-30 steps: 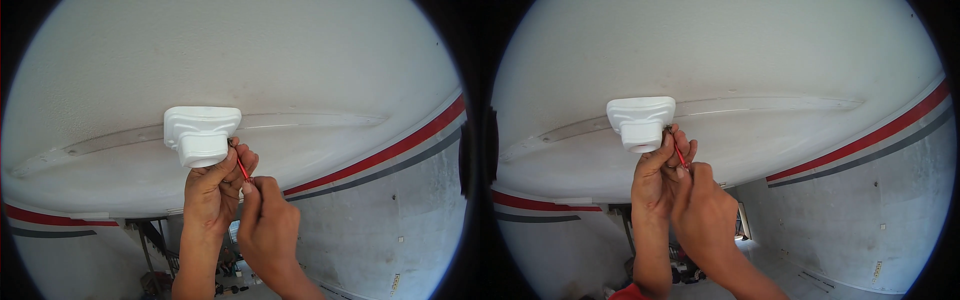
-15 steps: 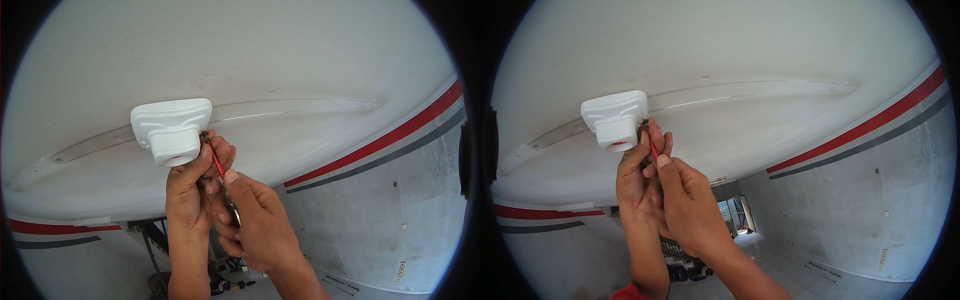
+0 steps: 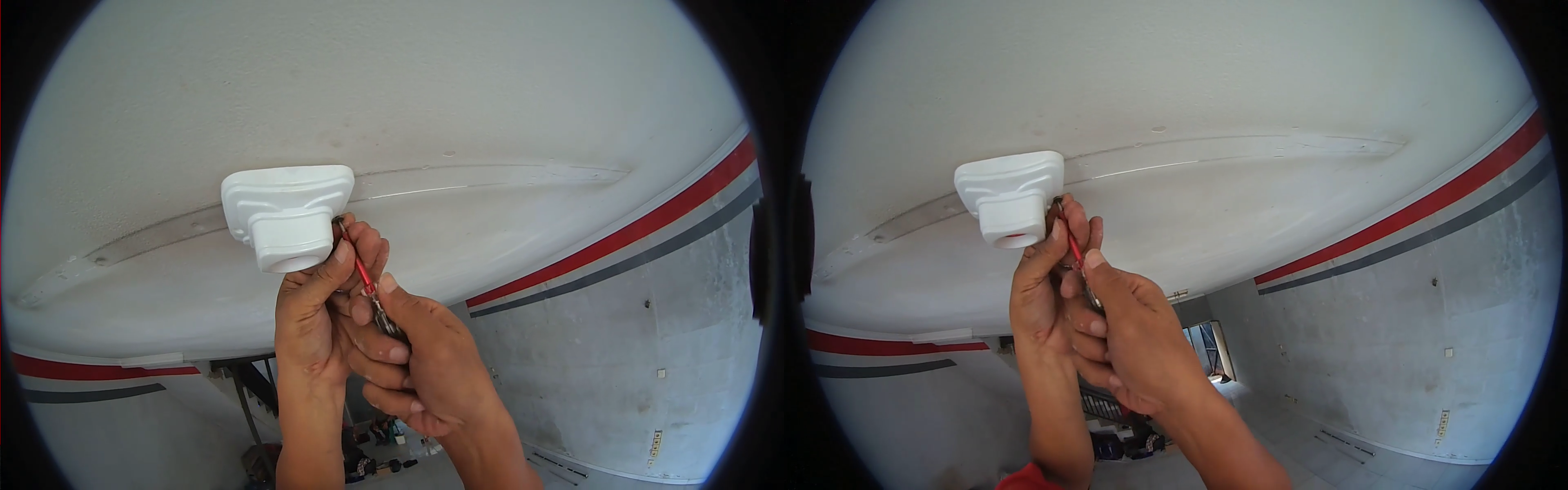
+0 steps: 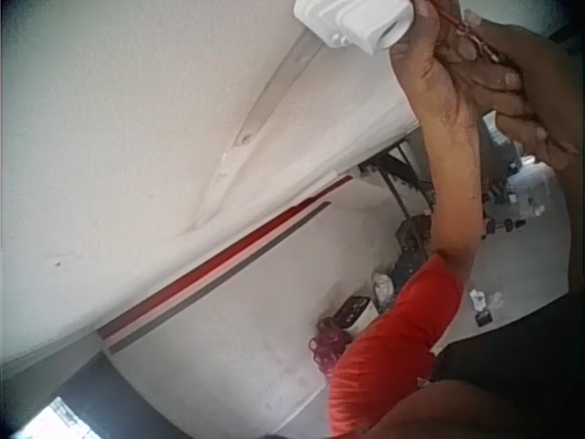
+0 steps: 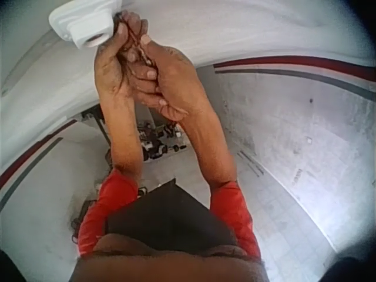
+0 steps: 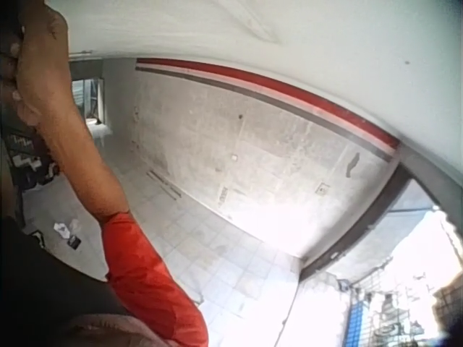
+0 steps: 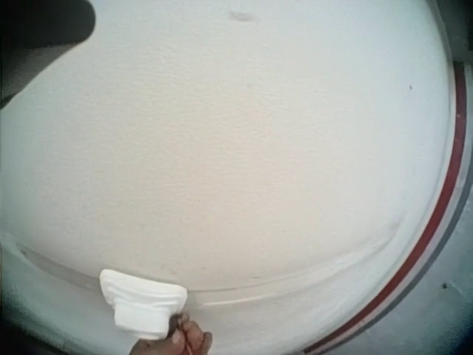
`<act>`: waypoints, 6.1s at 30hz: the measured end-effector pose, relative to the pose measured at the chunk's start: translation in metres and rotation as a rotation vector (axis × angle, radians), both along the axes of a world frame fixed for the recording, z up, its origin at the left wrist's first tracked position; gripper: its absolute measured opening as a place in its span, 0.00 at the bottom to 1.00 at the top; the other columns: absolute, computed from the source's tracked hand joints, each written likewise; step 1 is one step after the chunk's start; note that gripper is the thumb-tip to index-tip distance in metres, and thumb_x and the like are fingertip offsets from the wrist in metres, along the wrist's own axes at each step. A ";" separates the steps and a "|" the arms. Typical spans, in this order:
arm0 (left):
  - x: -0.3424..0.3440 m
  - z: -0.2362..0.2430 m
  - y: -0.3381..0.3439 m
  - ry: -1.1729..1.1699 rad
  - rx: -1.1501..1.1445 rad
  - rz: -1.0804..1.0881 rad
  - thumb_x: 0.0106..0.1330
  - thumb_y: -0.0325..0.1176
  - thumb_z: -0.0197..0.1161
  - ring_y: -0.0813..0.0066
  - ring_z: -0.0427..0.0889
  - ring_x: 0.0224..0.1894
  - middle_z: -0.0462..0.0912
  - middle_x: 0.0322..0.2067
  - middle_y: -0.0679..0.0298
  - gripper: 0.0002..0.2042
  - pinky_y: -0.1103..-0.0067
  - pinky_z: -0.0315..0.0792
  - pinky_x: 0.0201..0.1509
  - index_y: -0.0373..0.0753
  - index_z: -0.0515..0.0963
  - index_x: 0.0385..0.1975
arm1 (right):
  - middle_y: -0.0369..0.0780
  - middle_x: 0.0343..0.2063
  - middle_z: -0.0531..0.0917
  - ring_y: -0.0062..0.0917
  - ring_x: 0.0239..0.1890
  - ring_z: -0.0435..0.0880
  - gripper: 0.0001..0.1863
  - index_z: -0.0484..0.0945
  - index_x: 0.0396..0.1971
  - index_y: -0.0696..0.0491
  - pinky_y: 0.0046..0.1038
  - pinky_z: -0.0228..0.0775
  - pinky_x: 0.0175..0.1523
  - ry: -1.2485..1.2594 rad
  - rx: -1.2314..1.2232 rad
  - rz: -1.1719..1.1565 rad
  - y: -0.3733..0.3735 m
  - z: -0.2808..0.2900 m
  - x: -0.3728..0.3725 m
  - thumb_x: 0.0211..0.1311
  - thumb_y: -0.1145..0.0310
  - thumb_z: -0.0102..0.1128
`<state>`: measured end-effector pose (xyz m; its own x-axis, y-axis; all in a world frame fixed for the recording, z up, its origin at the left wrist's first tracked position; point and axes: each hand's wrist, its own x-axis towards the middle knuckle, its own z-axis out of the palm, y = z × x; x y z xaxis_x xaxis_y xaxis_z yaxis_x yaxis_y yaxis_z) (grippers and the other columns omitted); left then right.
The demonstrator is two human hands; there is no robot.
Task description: Fixing a light fixture on the ceiling using a screwdriver and installing a light bulb.
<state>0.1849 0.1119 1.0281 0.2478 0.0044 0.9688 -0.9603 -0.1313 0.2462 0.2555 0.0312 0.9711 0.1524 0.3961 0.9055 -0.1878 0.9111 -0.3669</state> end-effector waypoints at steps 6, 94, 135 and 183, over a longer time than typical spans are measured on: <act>0.007 0.002 -0.001 -0.039 -0.009 -0.033 0.61 0.22 0.60 0.71 0.84 0.40 0.82 0.37 0.55 0.11 0.71 0.74 0.58 0.30 0.75 0.44 | 0.32 0.13 0.68 0.14 0.12 0.69 0.15 0.70 0.28 0.55 0.22 0.54 0.15 0.019 0.604 -1.563 0.030 -0.005 -0.002 0.70 0.60 0.47; -0.051 0.007 0.019 0.029 0.059 0.214 0.71 0.55 0.37 0.50 0.75 0.55 0.74 0.50 0.40 0.34 0.63 0.70 0.60 0.26 0.56 0.60 | 0.34 0.16 0.74 0.13 0.13 0.65 0.10 0.74 0.43 0.59 0.18 0.54 0.16 0.066 0.464 -0.872 0.027 0.016 -0.026 0.63 0.73 0.55; -0.040 0.010 0.035 0.013 -0.030 0.012 0.67 0.46 0.54 0.61 0.82 0.46 0.80 0.42 0.49 0.23 0.67 0.75 0.56 0.27 0.73 0.45 | 0.42 0.43 0.74 0.22 0.40 0.76 0.24 0.80 0.47 0.55 0.18 0.66 0.28 -0.469 1.021 -1.394 -0.013 0.066 -0.013 0.44 0.70 0.70; -0.148 -0.602 0.207 1.475 -0.655 0.909 0.64 0.29 0.61 0.73 0.78 0.51 0.80 0.47 0.55 0.19 0.79 0.69 0.57 0.28 0.70 0.53 | 0.34 0.18 0.75 0.12 0.11 0.65 0.12 0.79 0.39 0.58 0.18 0.54 0.14 0.568 -1.615 -0.865 0.021 -0.584 0.117 0.59 0.67 0.57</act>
